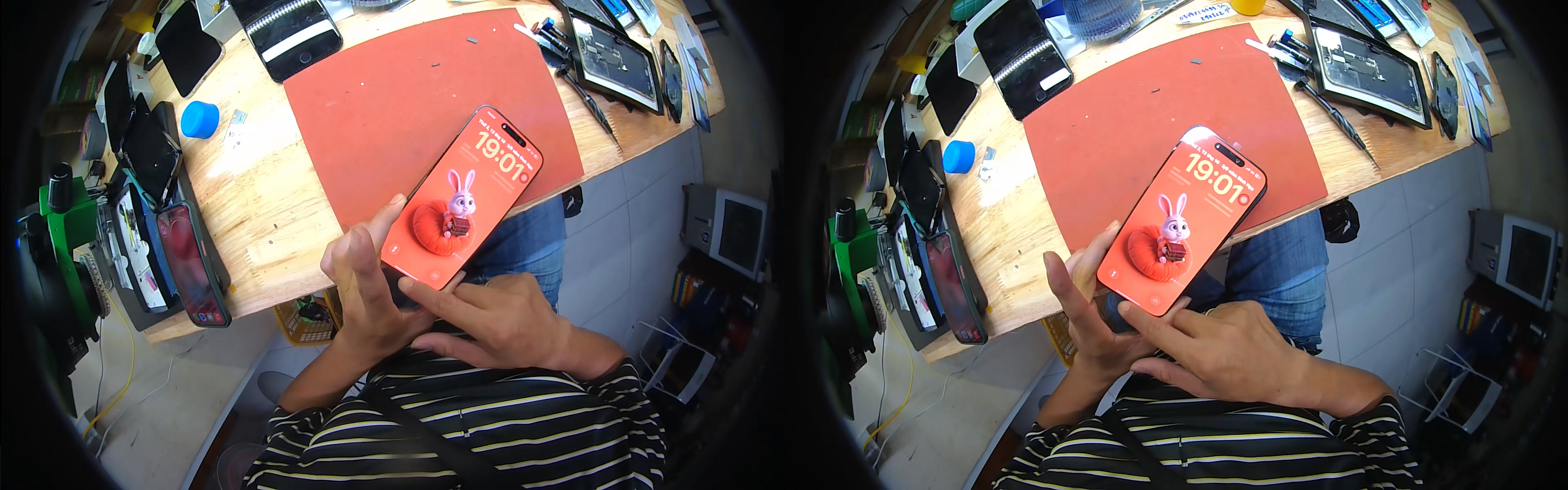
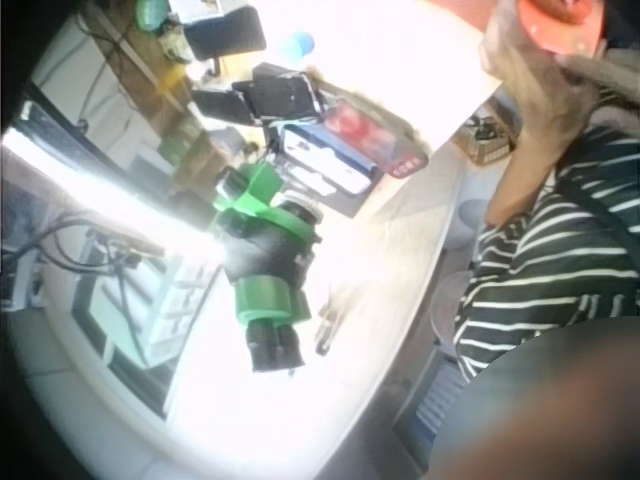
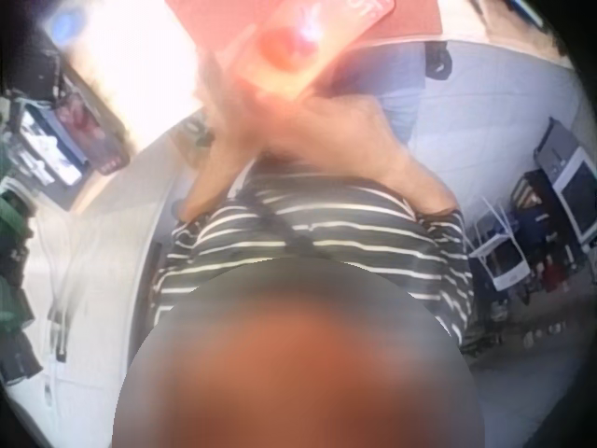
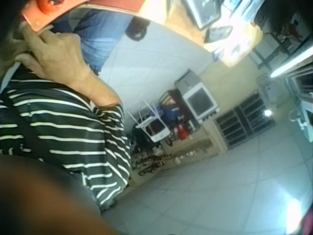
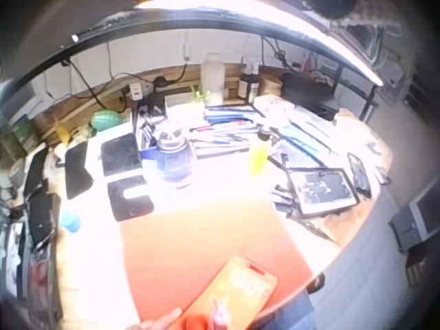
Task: The person disassembles a smartphone, removes the battery, and replaces it with a new one. They then reassemble the phone, connect internal components, and test the device by turning it on and using the dialer.
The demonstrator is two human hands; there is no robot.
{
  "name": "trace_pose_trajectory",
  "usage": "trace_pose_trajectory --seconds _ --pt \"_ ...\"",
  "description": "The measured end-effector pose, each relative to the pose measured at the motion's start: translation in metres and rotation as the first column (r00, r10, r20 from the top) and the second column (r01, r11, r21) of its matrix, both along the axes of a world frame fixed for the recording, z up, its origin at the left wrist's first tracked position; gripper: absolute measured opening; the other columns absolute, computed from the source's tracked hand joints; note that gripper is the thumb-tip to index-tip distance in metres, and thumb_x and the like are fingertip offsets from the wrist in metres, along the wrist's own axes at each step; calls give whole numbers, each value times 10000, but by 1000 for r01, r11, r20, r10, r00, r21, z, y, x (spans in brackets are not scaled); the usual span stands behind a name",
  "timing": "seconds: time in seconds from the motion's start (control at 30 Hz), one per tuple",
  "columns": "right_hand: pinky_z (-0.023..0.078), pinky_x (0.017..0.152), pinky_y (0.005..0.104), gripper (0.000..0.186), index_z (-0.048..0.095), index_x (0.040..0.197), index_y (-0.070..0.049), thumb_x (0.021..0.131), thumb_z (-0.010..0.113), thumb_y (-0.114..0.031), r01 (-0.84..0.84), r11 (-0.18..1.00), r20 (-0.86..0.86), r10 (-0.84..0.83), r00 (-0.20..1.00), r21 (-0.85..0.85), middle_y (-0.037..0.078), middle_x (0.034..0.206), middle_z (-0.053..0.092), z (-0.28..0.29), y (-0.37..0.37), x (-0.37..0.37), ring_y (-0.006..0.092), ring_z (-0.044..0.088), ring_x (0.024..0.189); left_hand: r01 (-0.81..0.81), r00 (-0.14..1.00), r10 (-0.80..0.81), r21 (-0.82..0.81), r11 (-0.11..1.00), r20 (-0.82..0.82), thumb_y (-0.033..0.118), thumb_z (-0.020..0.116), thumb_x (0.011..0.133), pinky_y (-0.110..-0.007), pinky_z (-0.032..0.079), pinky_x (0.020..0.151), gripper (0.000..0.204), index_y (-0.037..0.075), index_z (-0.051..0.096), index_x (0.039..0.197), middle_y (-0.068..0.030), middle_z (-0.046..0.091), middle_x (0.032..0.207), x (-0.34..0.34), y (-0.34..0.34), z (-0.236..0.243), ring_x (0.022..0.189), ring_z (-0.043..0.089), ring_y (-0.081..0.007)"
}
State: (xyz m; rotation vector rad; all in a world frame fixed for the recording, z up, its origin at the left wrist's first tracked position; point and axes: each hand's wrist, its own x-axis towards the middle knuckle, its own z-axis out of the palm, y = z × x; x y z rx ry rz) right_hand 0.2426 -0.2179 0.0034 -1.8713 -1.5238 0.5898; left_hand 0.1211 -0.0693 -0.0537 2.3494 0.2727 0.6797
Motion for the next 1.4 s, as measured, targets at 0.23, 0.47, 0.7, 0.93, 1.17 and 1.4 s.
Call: trace_pose_trajectory --seconds 0.23,0.47,0.7,0.93,1.17,1.4 --pt "457 486 288 641 653 1360 -22 811 875 -266 273 962 -32 -273 961 2 47 684 657 3 -12 19 158 612 493 -46 995 43 31 998 94 269 954 713 -487 377 918 1318 -51 51 1618 -319 602 1358 8 -2 -4 1023 646 -352" --pt "339 420 245 534 686 1290 38 809 860 -118 329 936 -34 -327 944 127 -5 561 579 9 -24 33 78 477 420 -75 994 72 40 996 81 228 955 702 -487 378 925 1308 -52 61 1615 -305 616 1334 9 -5 -2 1038 642 -361" --pt "392 450 274 529 682 1281 38 816 873 -127 382 921 -23 -381 924 78 8 560 566 13 -23 34 117 551 450 -68 996 65 60 996 58 226 949 694 -497 364 945 1318 -53 51 1617 -310 614 1339 7 -4 -1 1051 638 -367" --pt "402 460 276 600 633 1365 21 839 860 -154 506 862 -22 -505 863 24 13 589 574 10 -27 39 113 549 467 -53 998 51 94 994 22 243 945 703 -496 358 918 1321 -43 40 1621 -321 608 1343 7 -3 3 1019 622 -373" --pt "458 481 300 681 588 1428 5 838 858 -203 412 911 -6 -412 911 -13 35 654 600 2 -23 35 142 575 500 -58 998 55 116 992 30 250 946 711 -485 368 928 1300 -50 65 1619 -320 628 1312 6 -2 3 1025 622 -372" --pt "459 486 323 651 599 1400 -8 858 843 -273 285 957 14 -286 958 54 44 672 615 0 -17 36 162 593 516 -76 997 72 147 986 35 265 940 725 -487 385 941 1277 -53 83 1617 -312 637 1300 6 -4 2 1029 631 -368"
